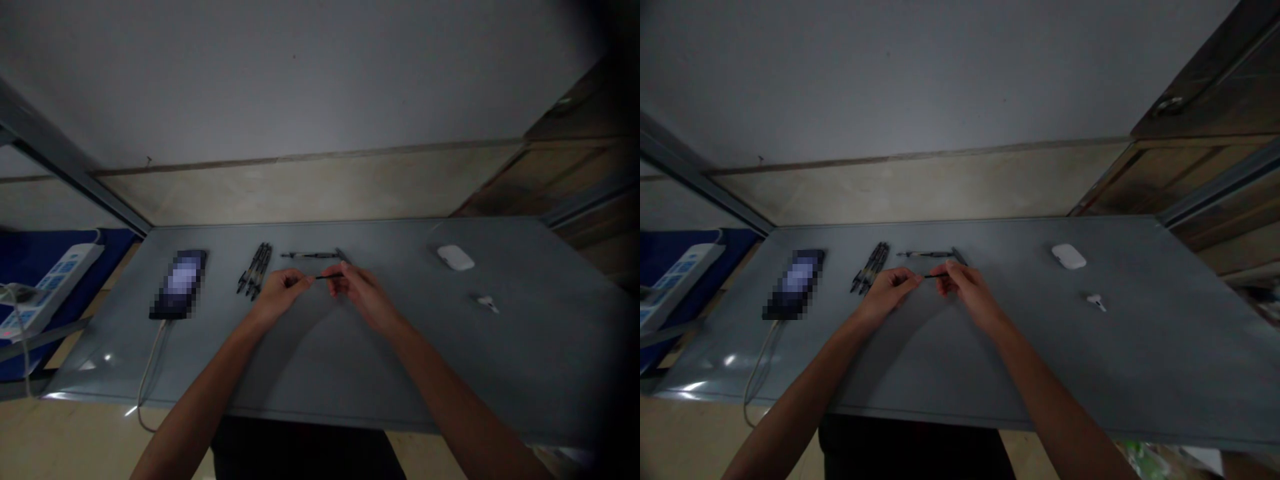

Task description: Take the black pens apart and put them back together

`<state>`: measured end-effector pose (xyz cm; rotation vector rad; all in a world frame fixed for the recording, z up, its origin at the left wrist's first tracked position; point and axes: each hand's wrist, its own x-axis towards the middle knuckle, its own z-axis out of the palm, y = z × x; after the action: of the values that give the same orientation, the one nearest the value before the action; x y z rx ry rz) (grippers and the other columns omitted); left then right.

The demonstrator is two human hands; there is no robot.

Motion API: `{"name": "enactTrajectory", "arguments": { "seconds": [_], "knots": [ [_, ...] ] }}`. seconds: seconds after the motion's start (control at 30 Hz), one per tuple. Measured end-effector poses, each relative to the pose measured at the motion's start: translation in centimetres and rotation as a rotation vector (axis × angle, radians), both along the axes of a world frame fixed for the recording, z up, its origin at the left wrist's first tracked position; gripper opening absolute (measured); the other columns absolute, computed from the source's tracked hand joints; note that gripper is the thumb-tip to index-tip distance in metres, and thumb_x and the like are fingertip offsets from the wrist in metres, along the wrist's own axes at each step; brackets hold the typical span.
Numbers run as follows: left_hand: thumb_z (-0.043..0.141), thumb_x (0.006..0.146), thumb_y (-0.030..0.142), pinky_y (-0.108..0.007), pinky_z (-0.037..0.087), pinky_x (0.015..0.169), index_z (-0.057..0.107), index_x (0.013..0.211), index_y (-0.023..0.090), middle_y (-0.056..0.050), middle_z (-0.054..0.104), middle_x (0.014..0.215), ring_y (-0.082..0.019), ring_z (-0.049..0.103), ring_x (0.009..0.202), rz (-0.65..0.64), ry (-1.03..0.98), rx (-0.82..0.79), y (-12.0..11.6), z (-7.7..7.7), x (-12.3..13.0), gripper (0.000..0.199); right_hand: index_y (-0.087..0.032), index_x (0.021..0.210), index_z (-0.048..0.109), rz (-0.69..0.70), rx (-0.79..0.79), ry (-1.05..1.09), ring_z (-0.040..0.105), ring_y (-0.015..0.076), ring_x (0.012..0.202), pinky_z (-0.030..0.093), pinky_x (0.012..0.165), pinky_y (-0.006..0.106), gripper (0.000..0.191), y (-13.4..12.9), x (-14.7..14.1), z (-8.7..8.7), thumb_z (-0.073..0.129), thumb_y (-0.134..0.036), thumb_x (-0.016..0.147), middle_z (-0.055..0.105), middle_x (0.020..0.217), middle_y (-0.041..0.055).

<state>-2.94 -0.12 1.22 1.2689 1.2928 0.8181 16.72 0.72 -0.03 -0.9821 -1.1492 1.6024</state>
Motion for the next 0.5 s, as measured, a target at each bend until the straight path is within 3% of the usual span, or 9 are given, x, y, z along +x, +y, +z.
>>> {"name": "enactTrajectory", "arguments": {
  "seconds": [0.13,0.33,0.5],
  "knots": [
    [0.069,0.076,0.063,-0.024,0.021,0.048,0.062,0.074,0.015,0.007,0.04,0.054,-0.007,0.031,0.047,-0.002,-0.009,0.021,0.02,0.2,-0.04,0.048,-0.02,0.086,0.075,-0.024,0.008,0.015,0.06,0.018,0.066,0.047,0.065,0.034,0.047,-0.12,-0.12,0.26,0.057,-0.064,0.089,0.065,0.071,0.0059],
    [0.054,0.086,0.065,-0.026,0.017,0.047,0.067,0.076,0.014,0.007,0.035,0.049,-0.008,0.029,0.043,-0.002,0.045,0.024,-0.07,-0.09,-0.01,0.054,-0.02,0.071,0.072,-0.025,0.053,-0.042,0.062,0.02,0.073,0.048,0.071,0.035,0.053,-0.02,0.01,0.17,0.053,-0.066,0.09,0.068,0.074,0.008],
    [0.067,0.079,0.059,-0.025,0.018,0.047,0.064,0.075,0.015,0.008,0.038,0.05,-0.007,0.029,0.044,0.015,-0.003,-0.004,-0.03,-0.51,0.09,0.045,-0.022,0.086,0.075,-0.025,0.029,-0.09,0.061,0.0188,0.066,0.047,0.066,0.034,0.051,-0.06,-0.01,0.13,0.054,-0.067,0.089,0.067,0.072,0.0061]
  ]
}}
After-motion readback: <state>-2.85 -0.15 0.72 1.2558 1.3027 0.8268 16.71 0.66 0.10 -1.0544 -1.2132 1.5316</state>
